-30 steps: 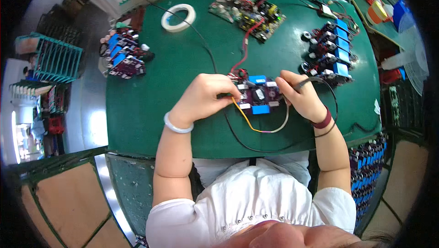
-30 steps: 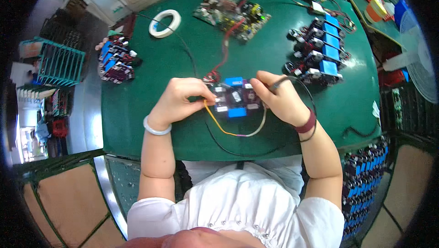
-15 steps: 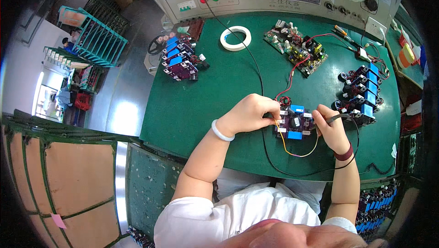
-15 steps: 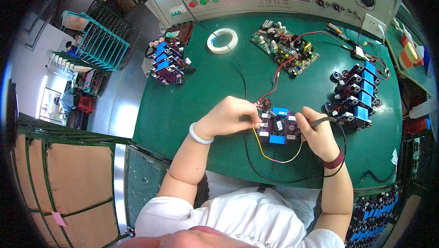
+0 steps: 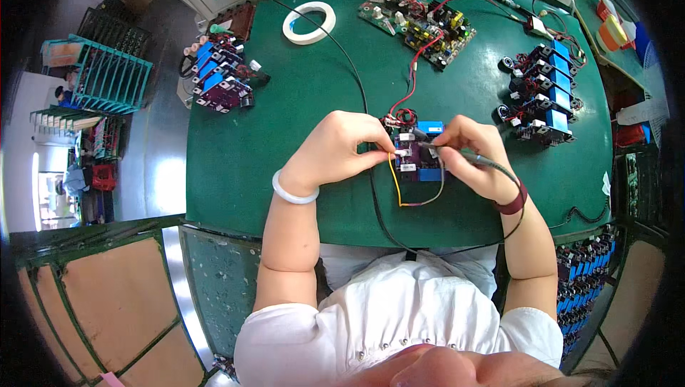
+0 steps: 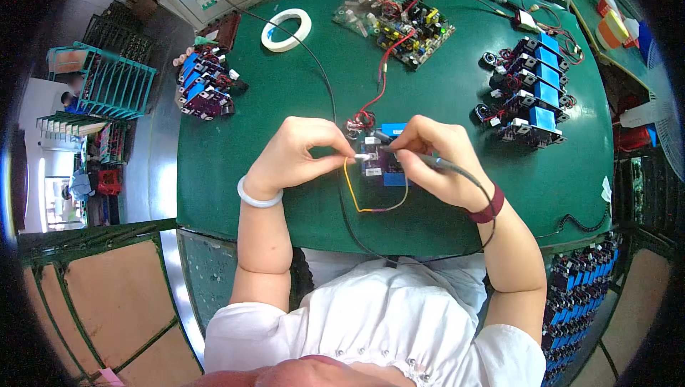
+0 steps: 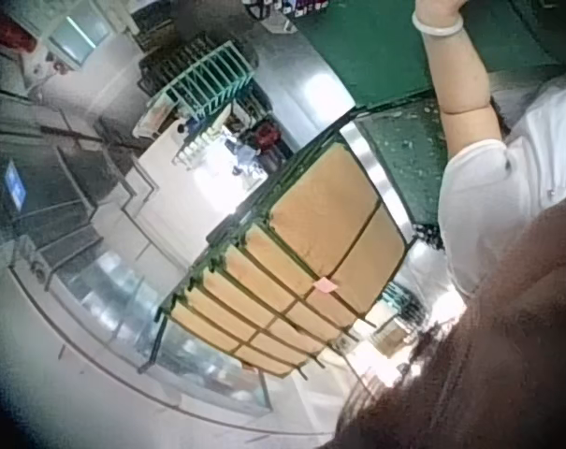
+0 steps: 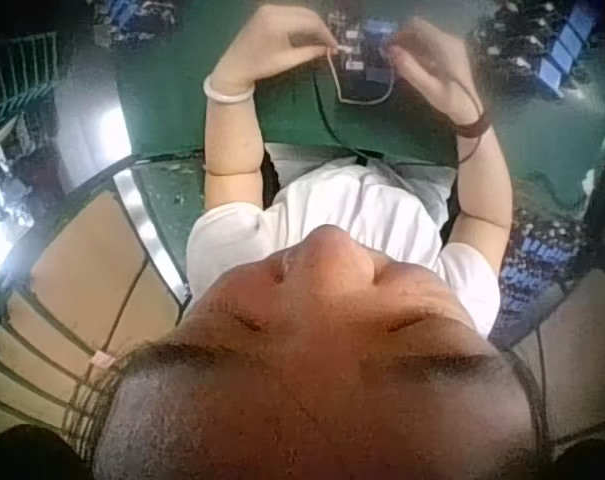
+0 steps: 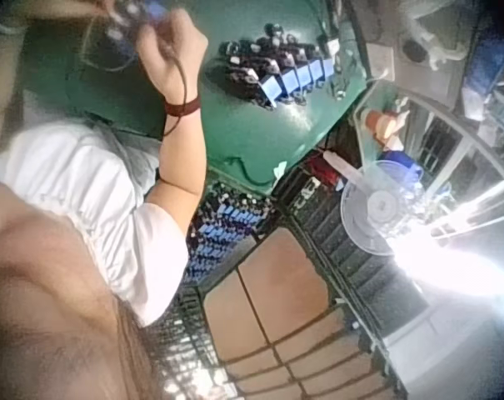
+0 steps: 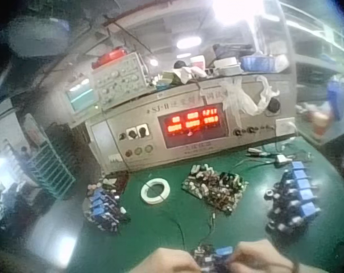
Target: Manually testing circuit boards and assembling electronic units in a factory setting.
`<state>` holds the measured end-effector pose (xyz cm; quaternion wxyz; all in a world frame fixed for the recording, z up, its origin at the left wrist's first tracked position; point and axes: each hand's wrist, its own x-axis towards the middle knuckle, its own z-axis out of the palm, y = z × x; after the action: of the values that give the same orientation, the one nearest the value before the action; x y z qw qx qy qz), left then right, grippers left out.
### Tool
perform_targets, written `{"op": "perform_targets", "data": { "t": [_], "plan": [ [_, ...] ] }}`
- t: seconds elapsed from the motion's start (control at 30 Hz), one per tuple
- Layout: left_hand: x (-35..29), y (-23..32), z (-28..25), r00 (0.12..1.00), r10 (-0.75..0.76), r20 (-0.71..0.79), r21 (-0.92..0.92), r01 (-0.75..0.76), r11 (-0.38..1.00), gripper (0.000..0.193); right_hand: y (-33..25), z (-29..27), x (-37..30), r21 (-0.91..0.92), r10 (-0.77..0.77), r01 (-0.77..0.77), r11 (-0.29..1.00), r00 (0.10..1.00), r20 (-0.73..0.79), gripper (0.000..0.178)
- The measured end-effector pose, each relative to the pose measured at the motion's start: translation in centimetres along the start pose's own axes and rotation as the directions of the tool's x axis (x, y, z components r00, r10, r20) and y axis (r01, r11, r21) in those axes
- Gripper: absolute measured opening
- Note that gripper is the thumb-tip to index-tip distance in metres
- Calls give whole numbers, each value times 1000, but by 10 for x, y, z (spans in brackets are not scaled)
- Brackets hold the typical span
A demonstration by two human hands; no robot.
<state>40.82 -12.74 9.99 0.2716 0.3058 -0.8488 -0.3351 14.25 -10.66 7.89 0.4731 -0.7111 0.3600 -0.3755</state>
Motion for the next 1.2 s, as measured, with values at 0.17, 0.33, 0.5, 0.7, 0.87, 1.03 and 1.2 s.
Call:
{"op": "perform_targets", "data": {
  "t": [0.17, 0.33, 0.5, 0.7, 0.87, 1.03, 1.2],
  "plan": [
    [-1, -1, 3, 1000, -7, 2, 13, 7, 1000, 14, -2, 20, 4, -26, 103, -104, 994, 994, -21, 15],
    [0, -3, 3, 1000, -15, 1, -1, 15, 1000, 14, 1, 27, 8, -86, 86, -91, 992, 995, -57, 18],
    [-2, -2, -2, 1000, -11, -19, 20, 11, 1000, 13, -2, 32, 13, -162, 62, -76, 984, 994, -94, 17],
    [-5, -3, 6, 1000, 2, -12, -24, -2, 1000, 10, 3, 35, 5, -191, 7, -29, 981, 994, -113, 17],
    [-7, -4, 10, 999, 12, -33, -21, -13, 1000, 11, 1, 36, 2, -133, 53, -68, 989, 992, -117, 16],
    [-3, -2, 7, 1000, 12, -22, -26, -13, 1000, 12, 3, 27, 0, 84, 154, -142, 986, 975, -157, 31],
    [-5, -5, 5, 999, -7, -31, -42, 6, 999, 13, -1, 31, 6, -43, 110, -116, 992, 986, -122, 31]
  ]
}}
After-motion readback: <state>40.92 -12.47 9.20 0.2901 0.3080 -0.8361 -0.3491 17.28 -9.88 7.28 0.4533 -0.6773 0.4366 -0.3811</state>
